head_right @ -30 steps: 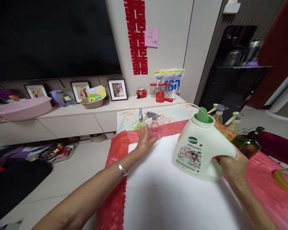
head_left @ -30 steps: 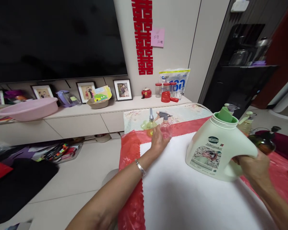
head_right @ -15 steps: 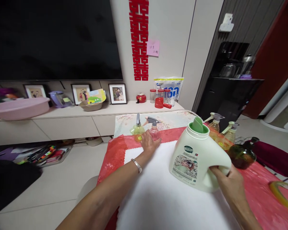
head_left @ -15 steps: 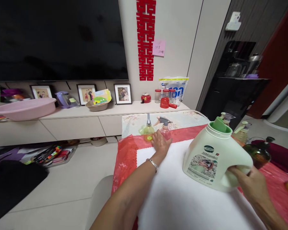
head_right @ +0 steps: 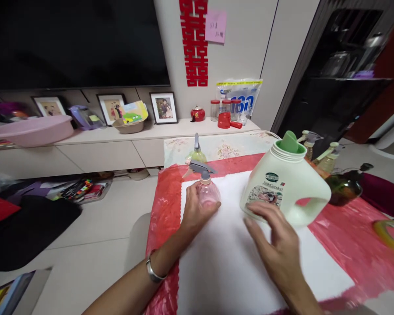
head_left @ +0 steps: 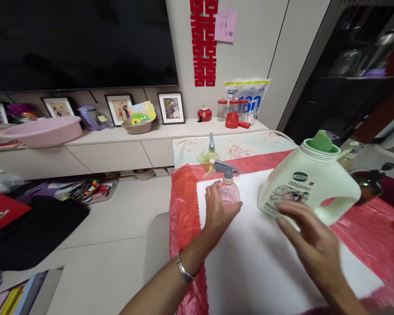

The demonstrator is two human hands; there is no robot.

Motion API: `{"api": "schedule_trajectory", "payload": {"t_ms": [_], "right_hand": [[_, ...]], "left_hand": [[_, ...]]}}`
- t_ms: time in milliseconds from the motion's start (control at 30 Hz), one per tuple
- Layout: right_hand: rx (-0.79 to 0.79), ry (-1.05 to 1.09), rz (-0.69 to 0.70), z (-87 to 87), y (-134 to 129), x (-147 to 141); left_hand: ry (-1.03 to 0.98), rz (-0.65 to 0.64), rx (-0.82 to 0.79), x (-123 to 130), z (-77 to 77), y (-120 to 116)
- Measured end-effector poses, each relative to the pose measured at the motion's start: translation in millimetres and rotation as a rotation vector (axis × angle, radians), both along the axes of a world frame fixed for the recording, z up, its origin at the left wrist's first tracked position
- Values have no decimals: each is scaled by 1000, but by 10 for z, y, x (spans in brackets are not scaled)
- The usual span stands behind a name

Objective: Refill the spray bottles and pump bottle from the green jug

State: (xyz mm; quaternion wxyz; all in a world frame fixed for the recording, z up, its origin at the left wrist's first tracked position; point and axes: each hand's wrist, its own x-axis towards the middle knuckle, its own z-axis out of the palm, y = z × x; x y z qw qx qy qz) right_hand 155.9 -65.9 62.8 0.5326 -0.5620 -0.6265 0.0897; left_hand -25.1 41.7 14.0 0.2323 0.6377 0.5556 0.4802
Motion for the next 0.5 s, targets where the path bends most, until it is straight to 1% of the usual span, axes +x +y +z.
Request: {"api": "schedule_trajectory", "payload": {"t_ms": [67,133,233,367,500], "right_hand": [[-149,195,150,-60,239,-232],[-203,252,180,-128,476,-408],[-217,316,179,-190,745,-602],[-178,413,133,-209,907,-783],[-183,477,142,-201,922,-844]], "left_hand": [[26,10,105,37,-90,-100],[51,25,221,78,-165,-143],[85,44,364,107,-227,-143],[110,49,424,93,-232,-128],[109,24,376,75,-212,-139]]}}
